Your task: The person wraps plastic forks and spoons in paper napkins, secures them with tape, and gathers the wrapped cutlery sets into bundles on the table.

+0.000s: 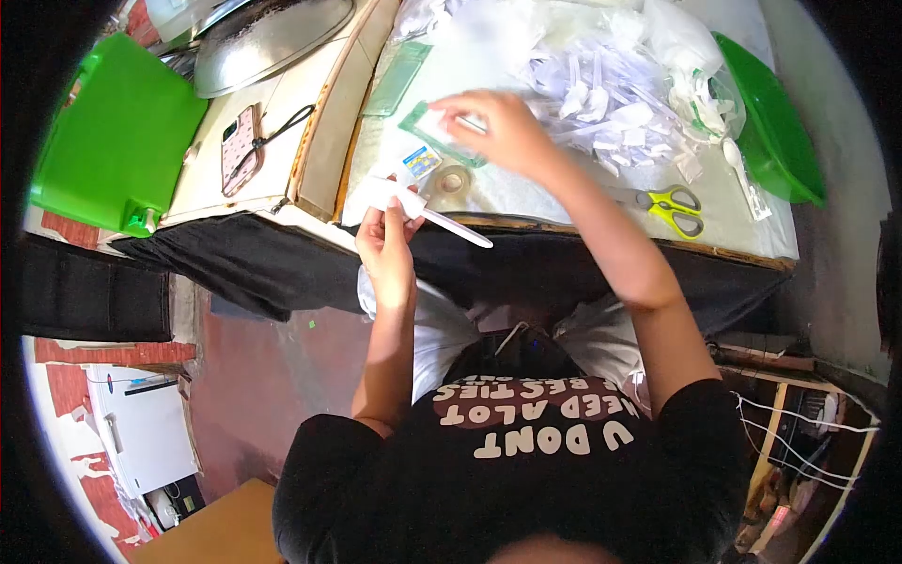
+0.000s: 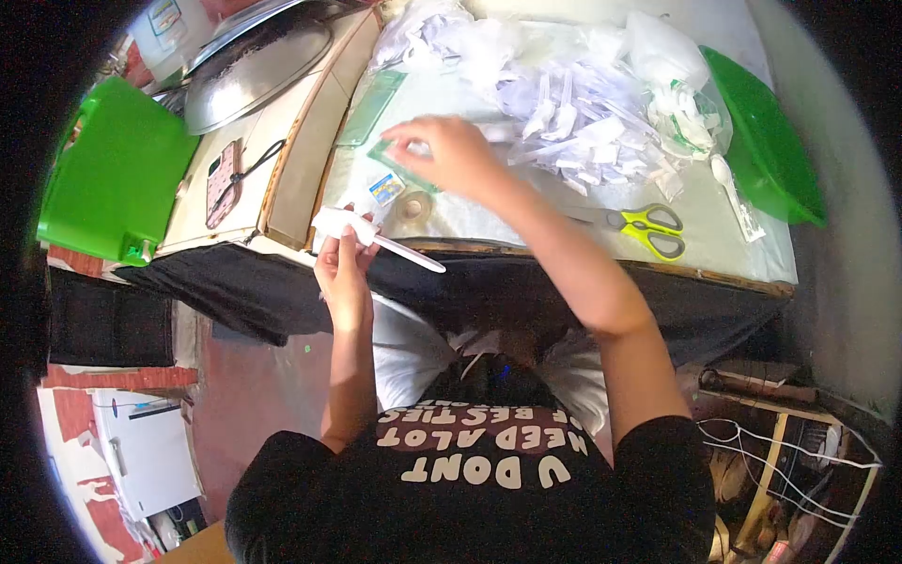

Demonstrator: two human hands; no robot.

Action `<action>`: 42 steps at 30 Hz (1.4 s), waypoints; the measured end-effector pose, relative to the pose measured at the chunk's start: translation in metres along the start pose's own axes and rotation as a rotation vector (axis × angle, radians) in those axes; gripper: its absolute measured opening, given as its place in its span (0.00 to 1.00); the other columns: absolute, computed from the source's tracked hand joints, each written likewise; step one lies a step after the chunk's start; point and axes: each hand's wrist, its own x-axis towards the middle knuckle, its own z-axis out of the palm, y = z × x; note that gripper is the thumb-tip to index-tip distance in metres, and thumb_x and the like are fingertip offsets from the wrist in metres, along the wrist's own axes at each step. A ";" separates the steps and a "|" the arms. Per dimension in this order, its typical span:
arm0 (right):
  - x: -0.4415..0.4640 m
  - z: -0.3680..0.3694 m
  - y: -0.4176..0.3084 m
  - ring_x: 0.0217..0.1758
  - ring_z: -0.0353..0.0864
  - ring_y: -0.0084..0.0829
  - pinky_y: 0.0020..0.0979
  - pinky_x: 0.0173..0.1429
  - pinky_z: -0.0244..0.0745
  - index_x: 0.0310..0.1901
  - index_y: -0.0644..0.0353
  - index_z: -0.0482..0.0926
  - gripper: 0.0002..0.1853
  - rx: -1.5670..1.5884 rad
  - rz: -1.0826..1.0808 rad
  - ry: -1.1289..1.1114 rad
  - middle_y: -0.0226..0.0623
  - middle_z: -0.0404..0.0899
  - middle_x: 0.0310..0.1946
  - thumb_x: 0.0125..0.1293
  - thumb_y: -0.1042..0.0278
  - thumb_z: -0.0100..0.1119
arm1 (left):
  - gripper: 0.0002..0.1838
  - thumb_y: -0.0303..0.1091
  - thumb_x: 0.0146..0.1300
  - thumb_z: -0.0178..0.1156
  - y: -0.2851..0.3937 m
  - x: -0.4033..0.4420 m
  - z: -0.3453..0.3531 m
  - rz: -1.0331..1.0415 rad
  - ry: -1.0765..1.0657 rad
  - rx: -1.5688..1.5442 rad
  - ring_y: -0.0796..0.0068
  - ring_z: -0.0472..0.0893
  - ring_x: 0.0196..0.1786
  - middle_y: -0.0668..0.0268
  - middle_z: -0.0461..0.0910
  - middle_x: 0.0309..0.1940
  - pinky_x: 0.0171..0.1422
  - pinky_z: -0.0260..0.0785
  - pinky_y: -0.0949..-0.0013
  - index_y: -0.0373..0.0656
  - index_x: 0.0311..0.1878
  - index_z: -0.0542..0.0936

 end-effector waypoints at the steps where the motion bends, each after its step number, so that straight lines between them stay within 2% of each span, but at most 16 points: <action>1: 0.014 0.004 0.017 0.42 0.80 0.42 0.38 0.48 0.73 0.45 0.55 0.82 0.13 -0.083 0.020 -0.034 0.41 0.82 0.39 0.59 0.64 0.59 | 0.17 0.32 0.70 0.47 0.000 0.000 -0.002 -0.020 -0.019 -0.006 0.77 0.78 0.49 0.63 0.76 0.52 0.48 0.74 0.73 0.36 0.58 0.72; 4: 0.032 0.035 0.068 0.42 0.80 0.42 0.36 0.47 0.75 0.44 0.48 0.82 0.12 -0.388 -0.102 -0.058 0.36 0.82 0.37 0.58 0.66 0.56 | 0.17 0.33 0.70 0.48 0.003 -0.003 -0.003 -0.035 -0.046 -0.008 0.76 0.78 0.51 0.64 0.75 0.54 0.48 0.74 0.73 0.36 0.59 0.72; 7: 0.027 0.046 0.073 0.44 0.79 0.42 0.37 0.48 0.74 0.42 0.49 0.82 0.11 -0.643 -0.253 -0.128 0.38 0.82 0.38 0.58 0.68 0.55 | 0.17 0.33 0.70 0.48 0.007 -0.005 -0.004 -0.051 -0.071 0.011 0.75 0.78 0.52 0.64 0.76 0.54 0.48 0.74 0.74 0.36 0.59 0.72; 10: 0.022 0.052 0.080 0.42 0.79 0.40 0.37 0.47 0.74 0.35 0.51 0.83 0.08 -0.602 -0.273 -0.002 0.41 0.82 0.36 0.56 0.69 0.55 | 0.18 0.35 0.70 0.48 0.002 -0.004 -0.010 -0.065 -0.069 -0.006 0.78 0.79 0.48 0.63 0.80 0.45 0.45 0.74 0.77 0.37 0.60 0.71; 13: 0.029 0.051 0.089 0.45 0.79 0.40 0.35 0.49 0.73 0.33 0.55 0.83 0.08 -0.390 -0.112 -0.076 0.38 0.83 0.38 0.54 0.71 0.55 | 0.18 0.34 0.70 0.48 -0.003 -0.005 -0.016 -0.081 -0.099 -0.004 0.77 0.78 0.48 0.61 0.78 0.48 0.46 0.73 0.77 0.36 0.59 0.71; 16: 0.030 0.045 0.081 0.44 0.80 0.40 0.35 0.50 0.73 0.31 0.58 0.83 0.07 -0.315 -0.023 -0.084 0.43 0.82 0.37 0.50 0.72 0.57 | 0.20 0.35 0.69 0.50 -0.011 -0.005 -0.023 -0.102 -0.100 0.074 0.76 0.78 0.49 0.61 0.78 0.49 0.48 0.72 0.75 0.35 0.60 0.70; 18: 0.027 0.044 0.072 0.43 0.80 0.43 0.36 0.51 0.73 0.32 0.61 0.83 0.09 -0.109 0.044 0.056 0.46 0.82 0.35 0.48 0.71 0.59 | 0.19 0.34 0.69 0.49 -0.007 -0.006 -0.019 -0.106 -0.121 0.111 0.78 0.77 0.49 0.62 0.78 0.50 0.46 0.70 0.78 0.37 0.60 0.71; 20: 0.025 0.048 0.077 0.48 0.79 0.42 0.38 0.55 0.71 0.32 0.62 0.82 0.09 -0.171 -0.059 0.088 0.42 0.82 0.33 0.48 0.71 0.59 | 0.19 0.33 0.69 0.47 -0.010 -0.004 -0.011 -0.126 -0.124 0.080 0.77 0.76 0.51 0.62 0.77 0.51 0.46 0.70 0.78 0.36 0.60 0.71; 22: 0.019 0.063 0.092 0.44 0.78 0.45 0.42 0.48 0.73 0.27 0.54 0.82 0.04 -0.535 -0.192 0.051 0.39 0.81 0.29 0.48 0.71 0.59 | 0.20 0.34 0.69 0.49 -0.008 -0.001 -0.003 -0.157 -0.192 0.023 0.74 0.76 0.53 0.61 0.75 0.54 0.48 0.72 0.77 0.36 0.60 0.70; 24: 0.025 0.065 0.100 0.43 0.79 0.41 0.38 0.47 0.73 0.25 0.52 0.82 0.02 -0.286 -0.283 0.090 0.38 0.81 0.28 0.47 0.70 0.60 | 0.19 0.35 0.69 0.51 -0.007 0.002 0.004 -0.156 -0.214 -0.115 0.77 0.78 0.47 0.62 0.78 0.46 0.47 0.74 0.74 0.37 0.59 0.71; 27: 0.025 0.042 0.074 0.49 0.79 0.39 0.36 0.54 0.71 0.23 0.60 0.79 0.02 -0.188 -0.111 -0.043 0.41 0.82 0.36 0.45 0.73 0.61 | 0.21 0.37 0.69 0.51 0.002 0.003 0.013 -0.156 -0.203 -0.210 0.72 0.78 0.47 0.57 0.78 0.45 0.52 0.72 0.70 0.35 0.61 0.68; 30: 0.020 0.029 0.056 0.48 0.80 0.40 0.36 0.52 0.73 0.22 0.62 0.77 0.04 0.082 -0.023 0.094 0.41 0.82 0.34 0.43 0.75 0.62 | 0.21 0.36 0.69 0.50 0.002 0.009 0.009 -0.174 -0.256 -0.264 0.70 0.78 0.48 0.58 0.78 0.44 0.56 0.69 0.67 0.33 0.60 0.67; 35: -0.003 0.010 0.041 0.39 0.83 0.37 0.33 0.43 0.74 0.35 0.62 0.72 0.13 0.230 0.013 0.178 0.43 0.82 0.32 0.47 0.76 0.62 | 0.20 0.37 0.68 0.50 -0.003 0.024 0.020 -0.111 -0.381 -0.282 0.66 0.63 0.66 0.56 0.59 0.67 0.64 0.62 0.54 0.37 0.58 0.67; 38: -0.018 -0.006 0.026 0.38 0.84 0.34 0.30 0.40 0.74 0.45 0.60 0.68 0.20 0.359 0.112 0.164 0.41 0.83 0.31 0.50 0.77 0.61 | 0.23 0.41 0.67 0.49 -0.012 0.042 0.035 -0.169 -0.405 -0.338 0.65 0.54 0.72 0.65 0.53 0.71 0.68 0.54 0.46 0.40 0.62 0.65; 39: -0.022 -0.011 0.021 0.37 0.84 0.33 0.30 0.40 0.74 0.48 0.59 0.66 0.22 0.400 0.133 0.149 0.40 0.83 0.31 0.51 0.78 0.61 | 0.21 0.40 0.68 0.49 -0.020 0.049 0.038 -0.173 -0.439 -0.406 0.66 0.57 0.70 0.69 0.50 0.72 0.66 0.55 0.42 0.43 0.60 0.67; 42: -0.031 -0.029 0.001 0.36 0.84 0.31 0.30 0.39 0.74 0.52 0.59 0.64 0.24 0.355 0.138 0.088 0.39 0.83 0.31 0.54 0.78 0.60 | 0.26 0.43 0.68 0.48 -0.026 0.050 0.062 -0.223 -0.412 -0.471 0.67 0.61 0.67 0.66 0.61 0.64 0.66 0.54 0.44 0.46 0.66 0.61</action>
